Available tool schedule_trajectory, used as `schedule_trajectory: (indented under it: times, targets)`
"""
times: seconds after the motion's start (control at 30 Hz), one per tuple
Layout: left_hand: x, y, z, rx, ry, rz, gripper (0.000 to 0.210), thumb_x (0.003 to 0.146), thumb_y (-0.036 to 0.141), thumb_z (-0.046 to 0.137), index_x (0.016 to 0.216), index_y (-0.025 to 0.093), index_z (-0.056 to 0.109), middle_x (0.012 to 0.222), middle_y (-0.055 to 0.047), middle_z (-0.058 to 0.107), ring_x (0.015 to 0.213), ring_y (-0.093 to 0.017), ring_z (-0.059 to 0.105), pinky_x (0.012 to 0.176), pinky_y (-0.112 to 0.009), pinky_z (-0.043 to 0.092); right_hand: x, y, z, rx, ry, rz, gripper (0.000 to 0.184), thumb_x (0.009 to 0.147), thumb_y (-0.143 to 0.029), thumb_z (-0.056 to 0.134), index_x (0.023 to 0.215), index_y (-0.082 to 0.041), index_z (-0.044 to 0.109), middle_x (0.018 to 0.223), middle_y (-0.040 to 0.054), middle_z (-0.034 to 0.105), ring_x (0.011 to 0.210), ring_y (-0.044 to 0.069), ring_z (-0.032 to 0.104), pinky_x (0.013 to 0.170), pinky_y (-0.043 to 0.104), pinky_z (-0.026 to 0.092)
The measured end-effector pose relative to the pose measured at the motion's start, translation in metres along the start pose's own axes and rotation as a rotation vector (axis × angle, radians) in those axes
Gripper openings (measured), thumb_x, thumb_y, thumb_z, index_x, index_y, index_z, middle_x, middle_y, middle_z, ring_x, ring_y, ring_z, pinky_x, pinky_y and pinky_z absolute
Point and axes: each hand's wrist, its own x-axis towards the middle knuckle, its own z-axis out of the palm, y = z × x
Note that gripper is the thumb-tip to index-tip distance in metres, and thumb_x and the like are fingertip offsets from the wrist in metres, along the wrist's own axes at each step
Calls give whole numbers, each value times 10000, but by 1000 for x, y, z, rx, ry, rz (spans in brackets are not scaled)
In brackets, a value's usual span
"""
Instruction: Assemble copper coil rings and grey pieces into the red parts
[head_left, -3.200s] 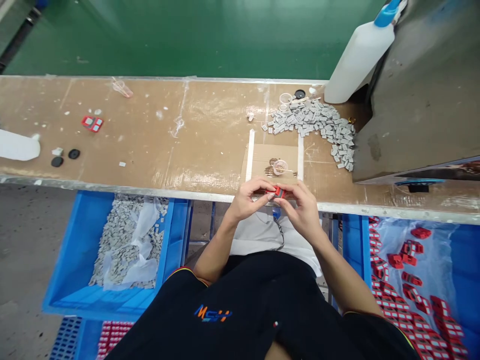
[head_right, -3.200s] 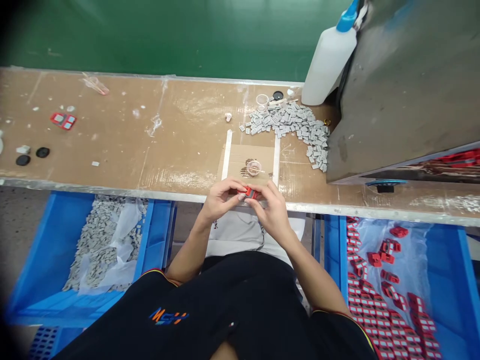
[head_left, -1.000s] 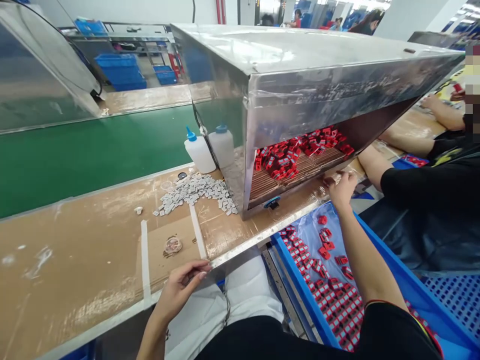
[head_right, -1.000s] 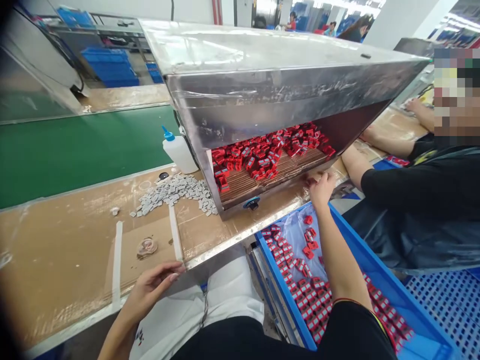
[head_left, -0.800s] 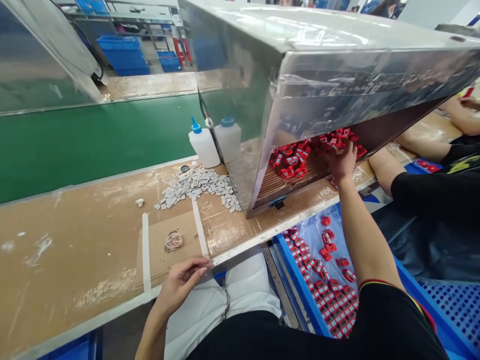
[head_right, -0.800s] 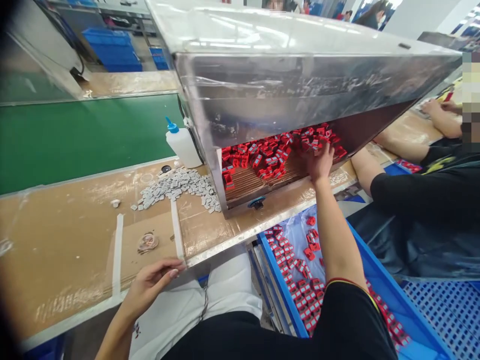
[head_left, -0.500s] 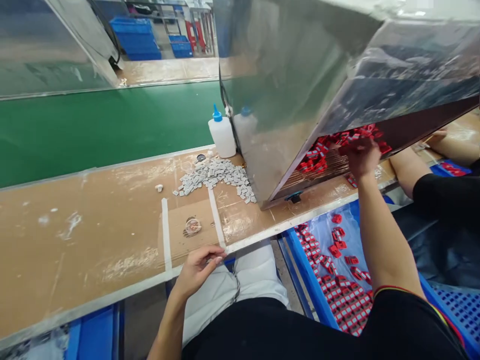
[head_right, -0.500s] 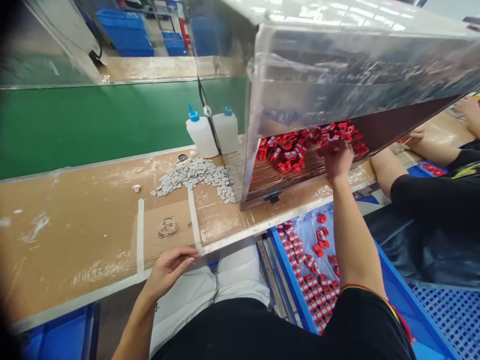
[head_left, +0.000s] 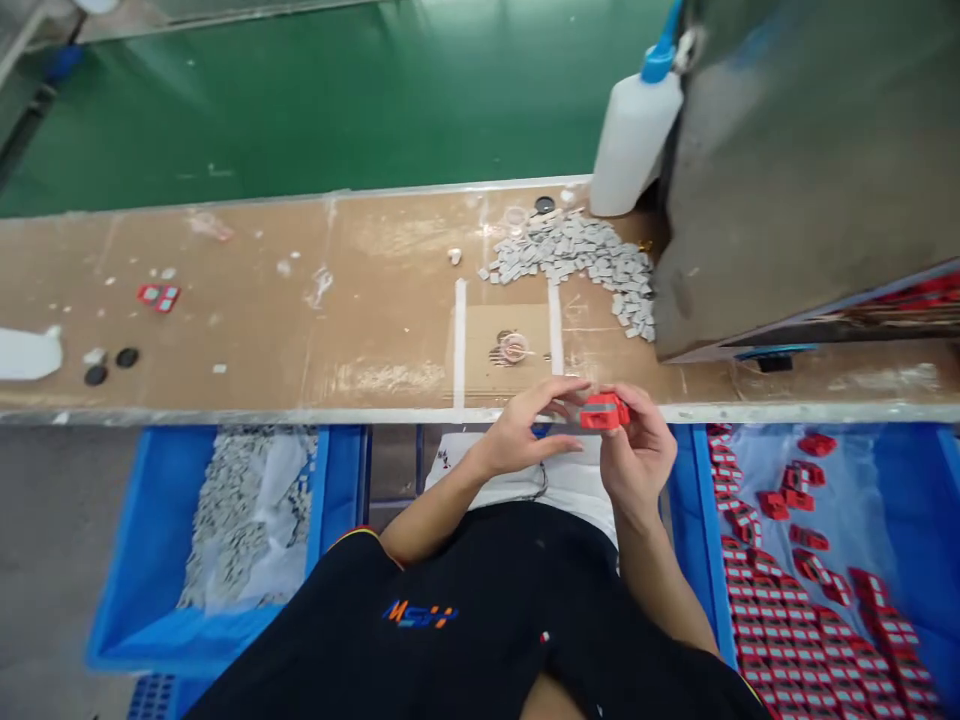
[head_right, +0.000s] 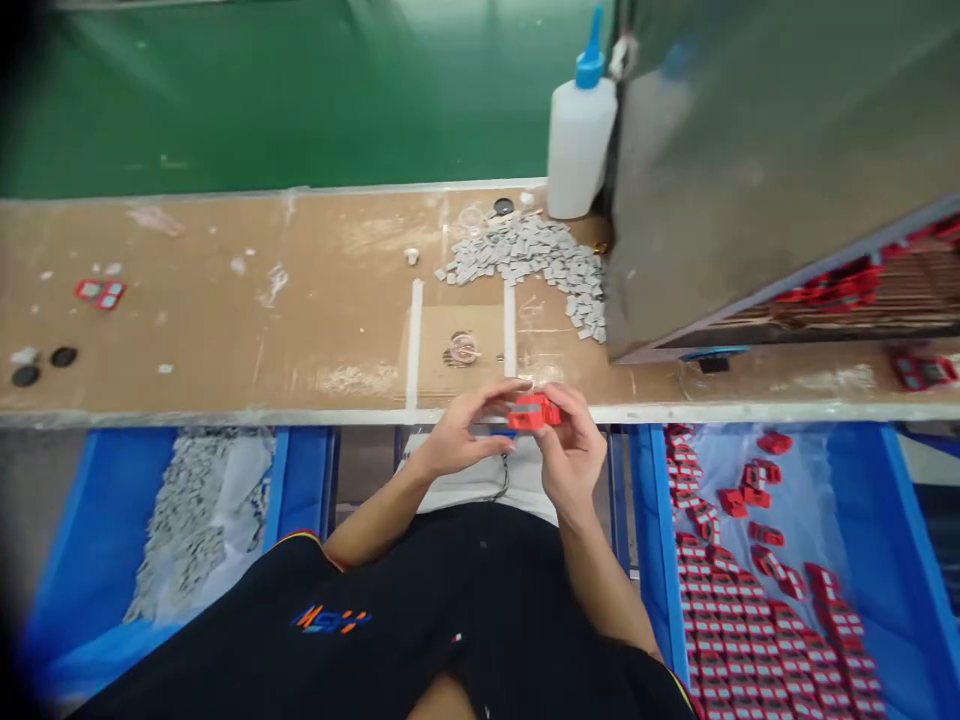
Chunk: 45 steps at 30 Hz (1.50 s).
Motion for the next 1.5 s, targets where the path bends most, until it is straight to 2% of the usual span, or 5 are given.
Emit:
schedule_trajectory:
  times: [0.13,0.33,0.53,0.83,1.5]
  targets:
    - [-11,3,-12,217,206,96,404,912,400,703,1251,189,635,1316,-166,664,1241,-280,639,1014,-457,561,-2,7,27,121,-299,297,433,907,-602,626,1164,-255,656,1034,94,746,927,243,721,858,412,602]
    - [-25,0,-29,336,239,38,319,943,327,618,1213,156,628,1167,-142,738,1071,-234,712,943,-374,577,12,3,25,-171,-596,170,257,984,-421,561,972,-214,713,773,40,727,640,176,662,632,299,559]
    - [-26,-17,-52,218,316,-229,347,851,385,714,1089,135,677,957,-82,746,821,-173,710,744,-275,593,55,16,28,-325,-435,11,333,933,-355,640,1238,-221,634,896,36,708,620,141,603,566,273,518]
    - [-24,-18,-54,162,254,-232,339,853,314,724,1142,137,706,1091,-120,735,961,-193,722,741,-259,632,84,13,58,-435,-406,-263,169,969,-246,577,949,-236,744,861,46,730,687,175,639,638,313,536]
    - [-22,-17,-50,398,222,-187,232,824,112,674,1053,134,712,933,-68,732,712,-108,637,549,-158,501,41,8,42,-242,-305,-70,154,951,-336,653,949,-221,755,906,53,807,797,199,761,732,328,613]
